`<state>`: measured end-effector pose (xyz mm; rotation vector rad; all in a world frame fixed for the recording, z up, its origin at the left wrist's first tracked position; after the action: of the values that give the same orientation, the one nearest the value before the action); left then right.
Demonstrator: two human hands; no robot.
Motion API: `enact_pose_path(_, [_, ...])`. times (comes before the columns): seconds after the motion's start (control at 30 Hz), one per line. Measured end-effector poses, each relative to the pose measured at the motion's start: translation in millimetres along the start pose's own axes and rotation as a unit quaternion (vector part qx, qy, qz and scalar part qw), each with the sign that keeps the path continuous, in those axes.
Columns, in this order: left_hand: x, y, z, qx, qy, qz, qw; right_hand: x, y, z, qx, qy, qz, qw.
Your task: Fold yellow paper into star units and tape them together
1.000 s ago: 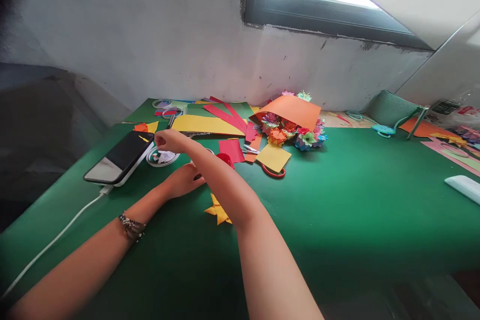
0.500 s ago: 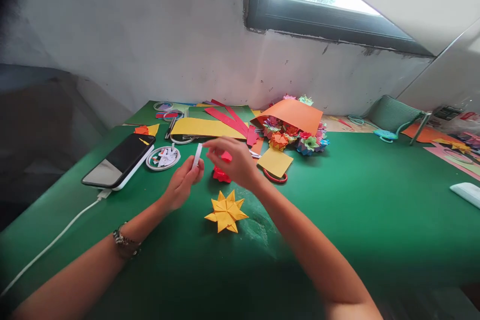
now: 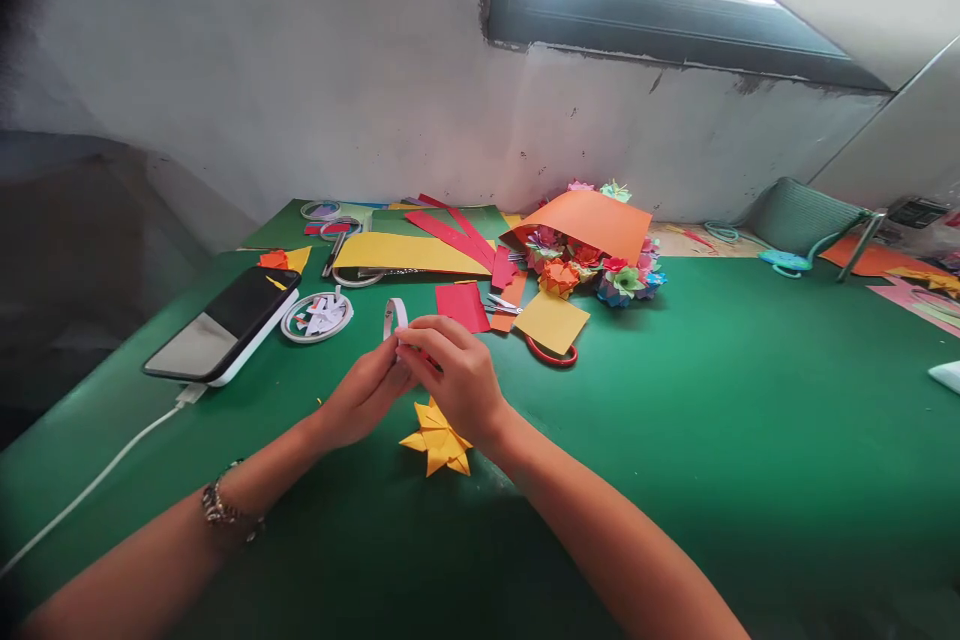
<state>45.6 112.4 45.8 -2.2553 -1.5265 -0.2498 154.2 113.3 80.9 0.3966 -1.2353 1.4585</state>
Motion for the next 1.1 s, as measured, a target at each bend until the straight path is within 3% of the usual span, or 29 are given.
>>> enact_pose_path(0.33, [1,-2.3,0,0.163,-0.026,0.017,0.986,1,2,-9,0.049,0.07,0.041,0.995])
enact_pose_path(0.57, [1,1.4,-2,0.244,0.032,0.034,0.969,-3,5,-16,0.109,0.12,0.054,0.985])
enact_pose_path(0.73, [0,2.4,-2,0.295,0.051,0.026,0.954,-4,4,-12,0.072,0.083,0.043,0.993])
enact_pose_path(0.9, [0,3.6,-2,0.325,0.085,0.025,0.942,-6,1,-3,-0.005,0.001,-0.028,1.0])
enact_pose_path(1.1, [1,5.7,-4,0.401,0.14,0.012,0.905,-7,5,3,-0.002,-0.022,0.009,1.0])
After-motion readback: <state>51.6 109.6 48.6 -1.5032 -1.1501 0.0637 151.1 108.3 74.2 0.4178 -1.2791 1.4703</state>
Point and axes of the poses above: each hand's wrist, its own x-axis towards the middle knuckle, its own y-axis out of the palm, z = x × y, the point moved 3 cm from there along x, towards the middle knuckle
